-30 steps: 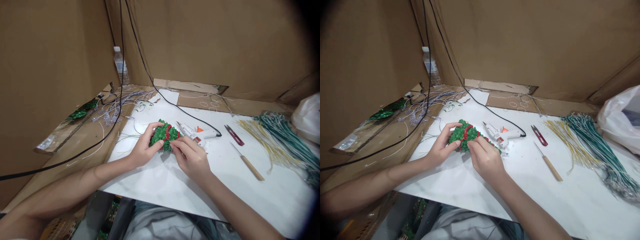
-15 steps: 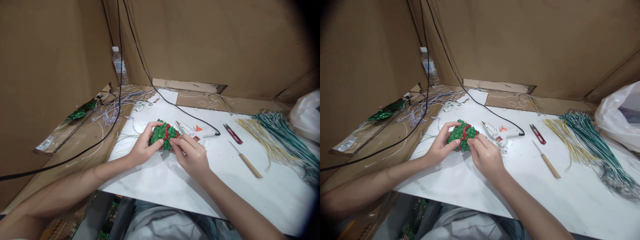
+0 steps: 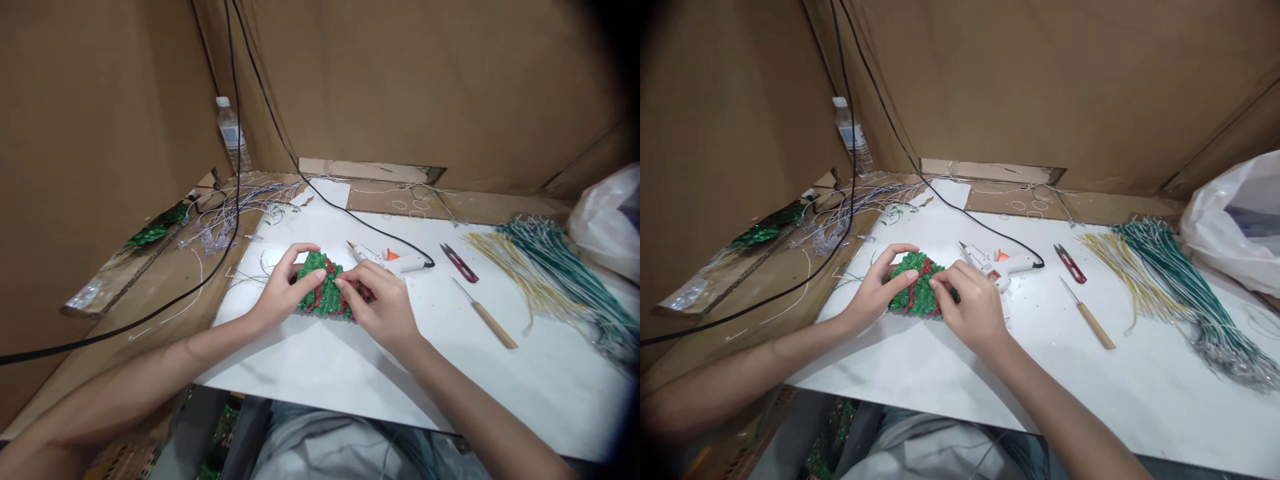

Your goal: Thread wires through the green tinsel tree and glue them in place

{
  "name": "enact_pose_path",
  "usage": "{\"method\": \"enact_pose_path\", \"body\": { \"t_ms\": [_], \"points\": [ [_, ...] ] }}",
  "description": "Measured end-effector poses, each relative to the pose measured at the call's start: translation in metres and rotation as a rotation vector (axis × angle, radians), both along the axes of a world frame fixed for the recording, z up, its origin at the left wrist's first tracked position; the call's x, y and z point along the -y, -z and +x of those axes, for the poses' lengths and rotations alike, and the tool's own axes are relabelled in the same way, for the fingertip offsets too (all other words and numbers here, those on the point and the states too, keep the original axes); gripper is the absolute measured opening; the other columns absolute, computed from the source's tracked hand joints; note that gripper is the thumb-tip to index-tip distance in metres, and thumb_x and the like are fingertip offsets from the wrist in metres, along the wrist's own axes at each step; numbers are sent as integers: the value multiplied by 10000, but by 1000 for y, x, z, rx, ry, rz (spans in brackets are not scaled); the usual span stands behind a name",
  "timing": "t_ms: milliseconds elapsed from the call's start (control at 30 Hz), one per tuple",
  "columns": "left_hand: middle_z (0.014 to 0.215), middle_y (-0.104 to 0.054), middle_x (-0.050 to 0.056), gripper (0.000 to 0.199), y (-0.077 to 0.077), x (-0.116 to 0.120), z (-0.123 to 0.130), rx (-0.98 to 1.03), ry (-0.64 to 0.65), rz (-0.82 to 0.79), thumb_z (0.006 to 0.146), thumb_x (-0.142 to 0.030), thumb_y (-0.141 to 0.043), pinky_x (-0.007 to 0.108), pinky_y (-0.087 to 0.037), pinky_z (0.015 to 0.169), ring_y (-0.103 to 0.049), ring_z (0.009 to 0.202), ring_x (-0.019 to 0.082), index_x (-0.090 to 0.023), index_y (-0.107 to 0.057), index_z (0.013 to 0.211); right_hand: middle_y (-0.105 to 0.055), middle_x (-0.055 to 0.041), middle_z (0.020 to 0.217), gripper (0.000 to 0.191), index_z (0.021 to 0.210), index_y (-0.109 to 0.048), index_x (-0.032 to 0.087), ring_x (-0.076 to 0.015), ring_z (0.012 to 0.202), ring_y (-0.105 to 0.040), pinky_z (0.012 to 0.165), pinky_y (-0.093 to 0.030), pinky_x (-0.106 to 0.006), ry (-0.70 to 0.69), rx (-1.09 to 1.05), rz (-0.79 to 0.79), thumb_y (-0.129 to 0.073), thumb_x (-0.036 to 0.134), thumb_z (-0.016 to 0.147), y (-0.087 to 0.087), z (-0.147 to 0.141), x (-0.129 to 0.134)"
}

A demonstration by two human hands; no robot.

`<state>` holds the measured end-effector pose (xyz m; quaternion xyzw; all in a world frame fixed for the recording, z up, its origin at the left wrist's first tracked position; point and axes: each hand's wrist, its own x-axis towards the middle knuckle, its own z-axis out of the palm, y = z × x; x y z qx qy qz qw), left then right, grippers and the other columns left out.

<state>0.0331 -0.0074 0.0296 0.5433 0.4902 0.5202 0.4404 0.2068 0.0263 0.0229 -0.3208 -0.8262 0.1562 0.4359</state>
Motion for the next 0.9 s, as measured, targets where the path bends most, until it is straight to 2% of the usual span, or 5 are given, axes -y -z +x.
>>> {"method": "enact_pose_path", "body": {
  "t_ms": [400,500,600,700,900],
  "points": [
    [691,-582,-28,351,5,1,1,4,-58,-14,800,-372,-644,192,-442,517,-533,572,109,-232,-516,1095,-581,-4,703,94,873,-643,188,-108,579,-495,542,-396,-244,3,-16,-28,-557,217,848,-12,8,0],
    [637,-555,-40,336,6,1,1,-19,-85,-26,810,-377,-633,187,-421,510,-518,554,106,-240,-530,1099,-622,-14,737,124,913,-631,198,-117,563,-502,522,-404,-254,205,-46,-74,-565,267,834,-26,38,-8],
    [607,-536,-48,332,5,2,2,-29,-98,-35,807,-369,-636,186,-401,507,-499,544,101,-243,-544,1100,-655,-37,804,123,814,-633,222,-157,617,-541,597,-426,-317,499,132,-115,-560,320,815,-30,87,-15],
    [613,-548,-46,346,5,2,2,-2,-102,-32,795,-356,-651,194,-401,525,-500,551,101,-233,-552,1102,-672,-78,941,212,900,-649,246,-230,657,-574,650,-428,-410,784,487,-263,-565,394,773,-13,136,-18],
    [774,-614,-6,357,8,1,2,25,-135,37,758,-321,-694,231,-447,642,-564,699,132,-219,-594,1085,-671,-121,891,271,938,-644,207,-282,748,-616,660,-446,-403,767,634,-381,-490,361,776,29,176,-15]
  ]
}}
